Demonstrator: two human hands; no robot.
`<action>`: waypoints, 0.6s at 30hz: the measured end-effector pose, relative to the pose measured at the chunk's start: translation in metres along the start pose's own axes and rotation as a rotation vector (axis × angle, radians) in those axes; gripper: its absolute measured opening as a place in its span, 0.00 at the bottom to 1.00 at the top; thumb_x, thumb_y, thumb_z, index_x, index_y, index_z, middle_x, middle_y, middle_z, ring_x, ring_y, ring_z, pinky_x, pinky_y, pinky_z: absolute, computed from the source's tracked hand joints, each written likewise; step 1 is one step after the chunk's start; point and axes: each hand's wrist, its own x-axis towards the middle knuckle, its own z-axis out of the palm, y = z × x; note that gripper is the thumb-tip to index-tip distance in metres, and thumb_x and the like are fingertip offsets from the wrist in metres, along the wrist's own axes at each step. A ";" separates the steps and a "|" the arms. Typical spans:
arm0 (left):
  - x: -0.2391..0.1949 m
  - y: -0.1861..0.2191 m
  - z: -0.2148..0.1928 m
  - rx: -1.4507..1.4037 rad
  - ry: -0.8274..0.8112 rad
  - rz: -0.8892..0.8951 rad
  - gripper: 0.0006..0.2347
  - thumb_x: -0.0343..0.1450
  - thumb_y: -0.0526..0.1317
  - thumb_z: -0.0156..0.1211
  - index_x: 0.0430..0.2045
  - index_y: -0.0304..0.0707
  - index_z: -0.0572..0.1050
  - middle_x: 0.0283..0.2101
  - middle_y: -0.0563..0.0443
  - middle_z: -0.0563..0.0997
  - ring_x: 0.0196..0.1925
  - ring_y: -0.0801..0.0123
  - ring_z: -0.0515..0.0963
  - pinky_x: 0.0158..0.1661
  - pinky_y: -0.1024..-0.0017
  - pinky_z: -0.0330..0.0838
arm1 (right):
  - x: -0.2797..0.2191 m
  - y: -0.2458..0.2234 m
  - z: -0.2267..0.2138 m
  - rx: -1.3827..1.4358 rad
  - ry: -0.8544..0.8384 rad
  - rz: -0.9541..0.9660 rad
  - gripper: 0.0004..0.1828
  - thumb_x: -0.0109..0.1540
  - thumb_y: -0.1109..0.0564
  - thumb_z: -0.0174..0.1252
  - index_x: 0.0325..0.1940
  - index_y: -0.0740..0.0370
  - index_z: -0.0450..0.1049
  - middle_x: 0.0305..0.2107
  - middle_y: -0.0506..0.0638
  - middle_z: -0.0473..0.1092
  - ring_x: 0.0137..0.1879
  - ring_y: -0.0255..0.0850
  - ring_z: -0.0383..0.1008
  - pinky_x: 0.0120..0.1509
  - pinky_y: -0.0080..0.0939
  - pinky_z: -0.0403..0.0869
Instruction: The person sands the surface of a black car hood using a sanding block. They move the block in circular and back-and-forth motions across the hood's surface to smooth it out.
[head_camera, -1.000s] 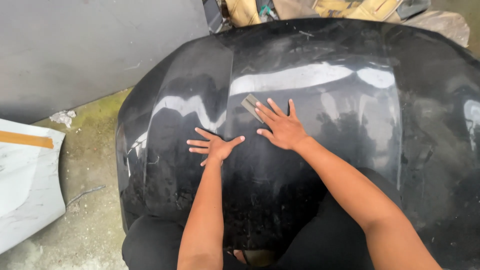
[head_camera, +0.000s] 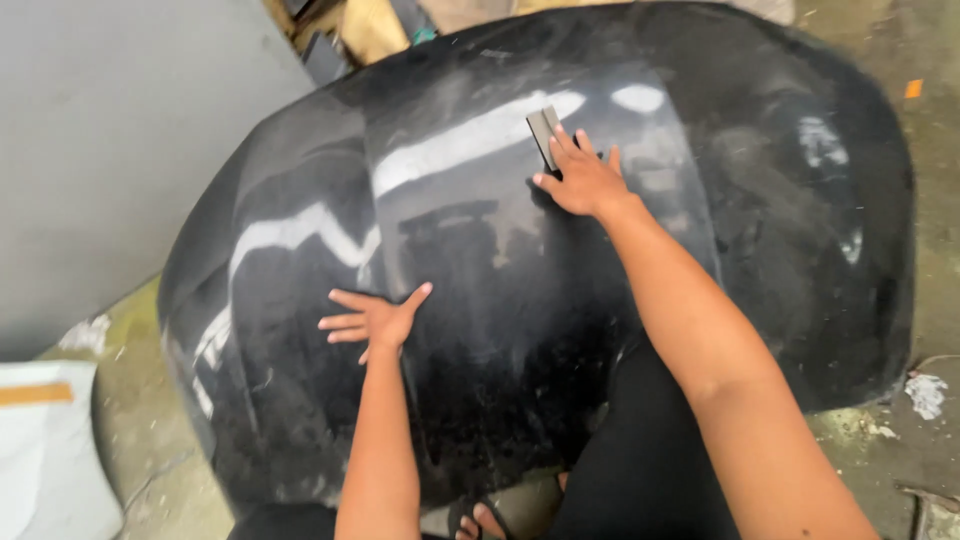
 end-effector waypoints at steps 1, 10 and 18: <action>0.001 0.001 0.001 0.008 -0.007 0.021 0.67 0.56 0.61 0.78 0.71 0.45 0.17 0.69 0.25 0.11 0.72 0.30 0.12 0.59 0.13 0.29 | -0.001 0.011 -0.005 0.007 0.014 0.018 0.42 0.71 0.28 0.36 0.83 0.52 0.46 0.80 0.40 0.34 0.85 0.46 0.32 0.79 0.80 0.33; -0.009 0.011 0.048 0.153 0.324 0.389 0.47 0.65 0.45 0.72 0.74 0.35 0.42 0.74 0.28 0.22 0.77 0.38 0.23 0.65 0.20 0.28 | -0.046 0.023 0.003 -0.010 0.052 0.205 0.43 0.71 0.32 0.39 0.82 0.62 0.45 0.80 0.53 0.38 0.84 0.54 0.37 0.77 0.83 0.38; -0.052 0.061 0.082 0.431 0.006 0.558 0.58 0.57 0.53 0.76 0.75 0.42 0.35 0.76 0.34 0.20 0.78 0.41 0.21 0.63 0.18 0.29 | -0.056 -0.047 0.052 -0.130 0.063 -0.410 0.41 0.70 0.34 0.45 0.80 0.58 0.52 0.79 0.52 0.44 0.84 0.51 0.39 0.80 0.77 0.42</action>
